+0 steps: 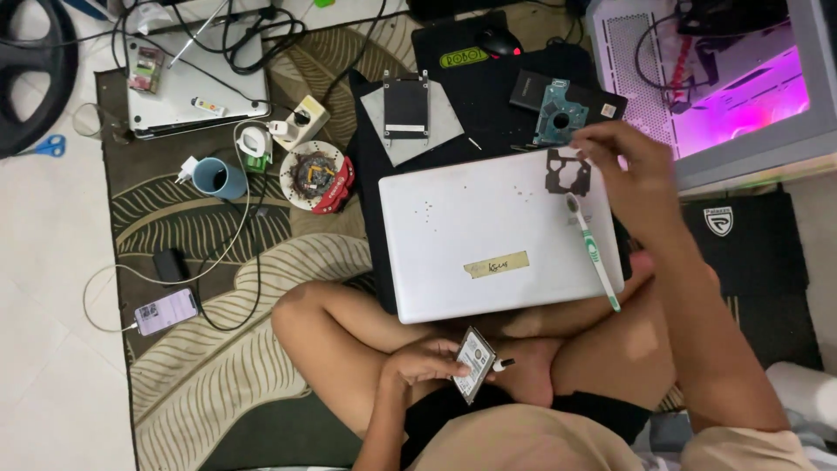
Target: The person sits cross-legged on a bed and uses a screwdriver to loosen screws on a hard drive. They then use a toothbrush to scrub the hard drive's surface and edges, flipping it over to clean multiple sides.
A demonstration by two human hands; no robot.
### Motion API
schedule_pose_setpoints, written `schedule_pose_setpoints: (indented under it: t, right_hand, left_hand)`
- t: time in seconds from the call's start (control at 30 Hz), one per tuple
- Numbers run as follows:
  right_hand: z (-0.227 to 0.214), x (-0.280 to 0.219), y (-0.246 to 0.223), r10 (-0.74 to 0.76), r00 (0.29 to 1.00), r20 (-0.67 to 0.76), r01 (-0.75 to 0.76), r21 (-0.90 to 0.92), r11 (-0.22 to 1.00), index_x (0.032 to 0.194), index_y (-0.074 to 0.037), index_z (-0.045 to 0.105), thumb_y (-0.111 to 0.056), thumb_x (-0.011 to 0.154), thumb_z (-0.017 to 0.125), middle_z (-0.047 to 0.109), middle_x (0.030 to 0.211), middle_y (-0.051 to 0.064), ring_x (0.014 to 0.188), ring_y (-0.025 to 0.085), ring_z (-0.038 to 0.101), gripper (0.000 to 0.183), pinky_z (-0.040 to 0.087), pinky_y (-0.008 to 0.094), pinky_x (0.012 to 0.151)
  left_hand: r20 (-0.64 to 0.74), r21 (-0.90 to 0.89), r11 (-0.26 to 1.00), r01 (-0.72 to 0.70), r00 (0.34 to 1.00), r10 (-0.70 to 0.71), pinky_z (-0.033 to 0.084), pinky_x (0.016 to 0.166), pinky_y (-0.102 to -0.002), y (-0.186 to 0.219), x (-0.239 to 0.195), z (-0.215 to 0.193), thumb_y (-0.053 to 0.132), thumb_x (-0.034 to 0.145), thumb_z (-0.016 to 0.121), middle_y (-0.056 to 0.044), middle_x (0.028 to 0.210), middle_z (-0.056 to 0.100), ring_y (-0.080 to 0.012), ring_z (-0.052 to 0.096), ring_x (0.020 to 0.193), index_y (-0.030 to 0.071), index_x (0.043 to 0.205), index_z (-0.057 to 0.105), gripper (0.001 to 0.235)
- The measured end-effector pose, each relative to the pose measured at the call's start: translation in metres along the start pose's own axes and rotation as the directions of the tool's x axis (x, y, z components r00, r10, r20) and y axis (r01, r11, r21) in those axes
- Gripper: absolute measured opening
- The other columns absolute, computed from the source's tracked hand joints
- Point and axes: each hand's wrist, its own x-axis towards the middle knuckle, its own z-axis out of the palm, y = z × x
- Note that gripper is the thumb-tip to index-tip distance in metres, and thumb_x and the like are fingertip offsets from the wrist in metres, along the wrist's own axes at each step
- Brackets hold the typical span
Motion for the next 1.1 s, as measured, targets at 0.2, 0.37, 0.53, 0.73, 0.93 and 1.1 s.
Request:
schedule_pose_setpoints:
  t: [0.2, 0.37, 0.53, 0.73, 0.93, 1.1]
  right_hand:
    - [-0.017, -0.012, 0.004, 0.045, 0.996, -0.071, -0.041, 0.06, 0.997, 0.112, -0.003, 0.065, 0.002, 0.107, 0.072, 0.073, 0.111, 0.01, 0.107, 0.019, 0.071, 0.01, 0.057, 0.03, 0.101]
    - [-0.013, -0.008, 0.034, -0.108, 0.994, -0.015, 0.108, -0.043, 0.993, 0.113, 0.003, 0.069, 0.007, 0.108, 0.072, 0.067, 0.11, 0.015, 0.102, 0.025, 0.067, 0.008, 0.056, 0.035, 0.096]
    - [0.005, 0.014, 0.016, -0.054, 0.996, 0.076, 0.06, -0.09, 0.994, 0.118, -0.002, 0.073, 0.0, 0.11, 0.066, 0.072, 0.114, 0.011, 0.106, 0.023, 0.066, 0.01, 0.05, 0.036, 0.097]
    - [0.031, 0.04, 0.012, -0.119, 0.977, 0.178, 0.122, -0.005, 0.993, 0.108, -0.003, 0.07, -0.008, 0.107, 0.071, 0.069, 0.104, 0.011, 0.097, 0.023, 0.066, 0.004, 0.054, 0.036, 0.089]
    - [0.069, 0.076, 0.031, -0.244, 0.93, 0.276, 0.277, -0.088, 0.957, 0.119, -0.001, 0.074, -0.005, 0.107, 0.065, 0.075, 0.112, 0.013, 0.1, 0.025, 0.071, 0.015, 0.056, 0.037, 0.087]
    - [0.096, 0.1, 0.042, -0.386, 0.872, 0.3, 0.455, -0.211, 0.865, 0.119, 0.001, 0.07, 0.001, 0.097, 0.078, 0.074, 0.088, 0.012, 0.071, 0.023, 0.069, 0.023, 0.049, 0.046, 0.095]
  left_hand:
    - [-0.005, 0.058, 0.998, 0.018, 1.0, -0.018, 0.053, 0.106, -0.03, 0.011, -0.003, 0.003, 0.023, 0.093, 0.076, -0.014, 0.131, 0.069, -0.0178, 0.067, 0.118, -0.002, 0.132, 0.066, 0.047]
    - [-0.001, 0.011, 1.0, 0.008, 1.0, -0.008, 0.052, 0.107, -0.031, 0.009, -0.001, 0.001, 0.022, 0.093, 0.076, -0.015, 0.132, 0.069, -0.02, 0.066, 0.12, -0.001, 0.133, 0.065, 0.048]
    - [-0.003, 0.003, 1.0, -0.025, 1.0, 0.025, 0.053, 0.106, -0.03, 0.013, -0.002, 0.005, 0.022, 0.096, 0.073, -0.015, 0.133, 0.068, -0.0191, 0.066, 0.12, -0.002, 0.135, 0.063, 0.047]
    - [-0.056, 0.031, 0.999, 0.015, 0.998, -0.014, 0.054, 0.106, -0.031, 0.012, -0.002, 0.006, 0.023, 0.095, 0.073, -0.016, 0.133, 0.068, -0.0196, 0.067, 0.118, -0.001, 0.138, 0.061, 0.05]
    - [-0.042, -0.016, 1.0, -0.015, 0.999, 0.015, 0.055, 0.104, -0.031, 0.008, -0.002, 0.004, 0.019, 0.096, 0.073, -0.016, 0.132, 0.069, -0.0194, 0.068, 0.116, -0.001, 0.136, 0.063, 0.046]
    - [-0.069, -0.024, 1.0, 0.014, 0.997, -0.015, 0.055, 0.103, -0.031, 0.012, -0.002, 0.008, 0.022, 0.093, 0.075, -0.017, 0.134, 0.068, -0.0189, 0.067, 0.117, -0.001, 0.137, 0.062, 0.051]
